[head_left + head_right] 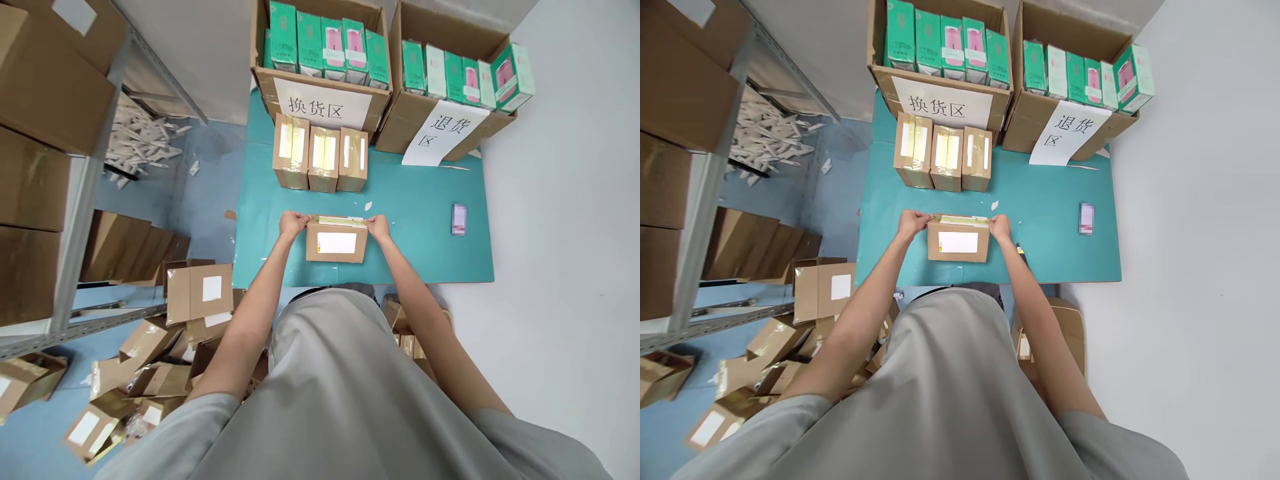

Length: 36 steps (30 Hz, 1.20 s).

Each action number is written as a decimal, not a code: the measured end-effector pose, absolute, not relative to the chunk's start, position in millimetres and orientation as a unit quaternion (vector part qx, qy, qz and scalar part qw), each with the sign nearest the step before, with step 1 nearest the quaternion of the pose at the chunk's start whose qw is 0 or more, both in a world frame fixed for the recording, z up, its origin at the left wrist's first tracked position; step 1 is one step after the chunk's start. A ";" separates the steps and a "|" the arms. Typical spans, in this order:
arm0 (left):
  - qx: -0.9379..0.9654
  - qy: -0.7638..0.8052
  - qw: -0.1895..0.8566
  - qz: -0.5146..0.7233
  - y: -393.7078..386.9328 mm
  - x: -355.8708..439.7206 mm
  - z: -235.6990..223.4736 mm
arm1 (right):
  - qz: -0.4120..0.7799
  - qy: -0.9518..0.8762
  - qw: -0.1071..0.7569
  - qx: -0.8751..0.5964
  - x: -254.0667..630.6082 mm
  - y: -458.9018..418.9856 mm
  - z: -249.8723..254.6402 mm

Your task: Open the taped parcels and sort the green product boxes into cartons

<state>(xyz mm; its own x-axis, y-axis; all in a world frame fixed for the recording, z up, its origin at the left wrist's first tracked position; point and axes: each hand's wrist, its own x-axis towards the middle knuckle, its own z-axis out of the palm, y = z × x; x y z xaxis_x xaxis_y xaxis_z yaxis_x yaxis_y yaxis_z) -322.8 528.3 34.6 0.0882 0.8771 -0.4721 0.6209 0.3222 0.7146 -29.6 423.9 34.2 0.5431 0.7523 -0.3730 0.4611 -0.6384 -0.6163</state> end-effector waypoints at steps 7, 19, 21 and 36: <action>0.565 0.670 0.464 0.130 475.1 -349.7 46.4 | 0.305 -0.370 0.266 -0.836 -56.8 359.8 45.4; 0.551 0.667 0.488 0.116 410.4 -401.4 47.4 | 0.340 -0.320 0.301 -0.832 -102.0 286.0 49.1; 0.554 0.645 0.520 0.083 437.8 -406.8 43.9 | 0.372 -0.334 0.289 -0.817 -82.8 302.8 51.7; 0.481 0.700 0.471 0.237 695.8 -349.9 49.1 | 0.525 -0.130 0.396 -0.742 -34.0 570.4 40.3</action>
